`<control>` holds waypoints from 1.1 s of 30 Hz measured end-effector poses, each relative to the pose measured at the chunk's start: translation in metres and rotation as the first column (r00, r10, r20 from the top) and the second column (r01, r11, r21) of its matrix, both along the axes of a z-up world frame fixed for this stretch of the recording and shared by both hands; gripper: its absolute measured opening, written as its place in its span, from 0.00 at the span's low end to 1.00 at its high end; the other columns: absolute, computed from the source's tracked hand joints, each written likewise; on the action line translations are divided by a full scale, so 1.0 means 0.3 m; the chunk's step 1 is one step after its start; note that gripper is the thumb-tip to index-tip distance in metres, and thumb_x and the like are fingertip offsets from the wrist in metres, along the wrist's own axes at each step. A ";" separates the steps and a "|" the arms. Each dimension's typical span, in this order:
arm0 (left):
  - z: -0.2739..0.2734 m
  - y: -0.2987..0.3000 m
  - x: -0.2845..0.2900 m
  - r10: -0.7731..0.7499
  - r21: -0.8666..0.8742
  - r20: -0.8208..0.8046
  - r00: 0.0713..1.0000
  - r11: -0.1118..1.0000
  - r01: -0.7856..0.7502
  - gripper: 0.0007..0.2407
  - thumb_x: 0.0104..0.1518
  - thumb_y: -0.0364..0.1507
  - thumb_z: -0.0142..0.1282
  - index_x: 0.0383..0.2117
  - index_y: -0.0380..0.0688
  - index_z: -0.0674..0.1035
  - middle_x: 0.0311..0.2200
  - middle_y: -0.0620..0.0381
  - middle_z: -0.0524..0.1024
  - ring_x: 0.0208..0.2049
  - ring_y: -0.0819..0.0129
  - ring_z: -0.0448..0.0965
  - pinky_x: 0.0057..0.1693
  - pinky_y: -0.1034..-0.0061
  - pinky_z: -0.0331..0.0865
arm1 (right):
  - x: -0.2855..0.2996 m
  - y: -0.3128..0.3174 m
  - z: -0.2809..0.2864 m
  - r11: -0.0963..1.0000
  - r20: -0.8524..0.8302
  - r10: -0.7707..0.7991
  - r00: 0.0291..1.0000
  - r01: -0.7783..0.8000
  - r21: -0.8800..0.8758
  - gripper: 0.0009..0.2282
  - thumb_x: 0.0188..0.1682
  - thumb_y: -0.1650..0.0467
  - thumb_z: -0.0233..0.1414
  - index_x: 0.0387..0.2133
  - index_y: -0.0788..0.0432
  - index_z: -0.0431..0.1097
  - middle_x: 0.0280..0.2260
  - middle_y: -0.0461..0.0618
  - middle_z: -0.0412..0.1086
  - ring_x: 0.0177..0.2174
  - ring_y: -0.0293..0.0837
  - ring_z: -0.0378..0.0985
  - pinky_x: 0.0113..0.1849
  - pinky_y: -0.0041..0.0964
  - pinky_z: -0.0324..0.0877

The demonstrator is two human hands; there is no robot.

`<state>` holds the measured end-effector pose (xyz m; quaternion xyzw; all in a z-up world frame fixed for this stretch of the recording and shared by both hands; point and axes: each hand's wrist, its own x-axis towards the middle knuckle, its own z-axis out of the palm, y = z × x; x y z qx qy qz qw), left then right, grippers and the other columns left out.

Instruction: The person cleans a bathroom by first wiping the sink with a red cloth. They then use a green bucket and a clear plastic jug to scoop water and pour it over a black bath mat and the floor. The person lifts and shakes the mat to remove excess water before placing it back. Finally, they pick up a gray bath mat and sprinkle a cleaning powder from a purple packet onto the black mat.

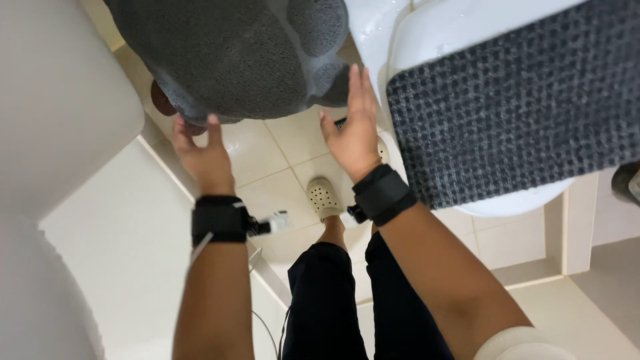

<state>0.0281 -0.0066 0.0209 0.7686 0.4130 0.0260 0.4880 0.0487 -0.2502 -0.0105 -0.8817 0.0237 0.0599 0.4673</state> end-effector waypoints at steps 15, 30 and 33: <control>0.082 -0.315 -0.481 -0.654 0.025 -0.170 0.737 0.745 0.667 0.16 0.57 0.35 0.65 0.45 0.36 0.82 0.54 0.42 0.75 0.59 0.53 0.71 0.63 0.66 0.62 | -0.534 -0.319 0.512 0.988 -0.265 -0.101 0.959 0.128 0.088 0.21 0.46 0.70 0.61 0.55 0.53 0.71 0.68 0.63 0.52 0.58 0.59 0.69 0.55 0.42 0.71; 0.415 -0.753 -0.733 -0.809 -0.421 -0.046 0.586 0.548 0.723 0.18 0.57 0.34 0.63 0.50 0.36 0.79 0.47 0.51 0.81 0.50 0.68 0.79 0.53 0.75 0.74 | -1.109 -0.976 0.755 0.895 -0.234 -0.432 0.871 0.445 0.002 0.13 0.46 0.68 0.62 0.46 0.54 0.77 0.60 0.60 0.63 0.56 0.59 0.70 0.53 0.45 0.70; 0.465 -0.926 -0.749 -0.846 -0.440 -0.060 0.530 0.498 0.747 0.18 0.59 0.35 0.61 0.51 0.36 0.77 0.47 0.55 0.81 0.49 0.72 0.79 0.52 0.78 0.74 | -1.185 -1.147 0.767 0.883 -0.287 -0.432 0.855 0.465 0.055 0.13 0.46 0.69 0.61 0.45 0.54 0.76 0.60 0.59 0.63 0.53 0.57 0.72 0.50 0.44 0.72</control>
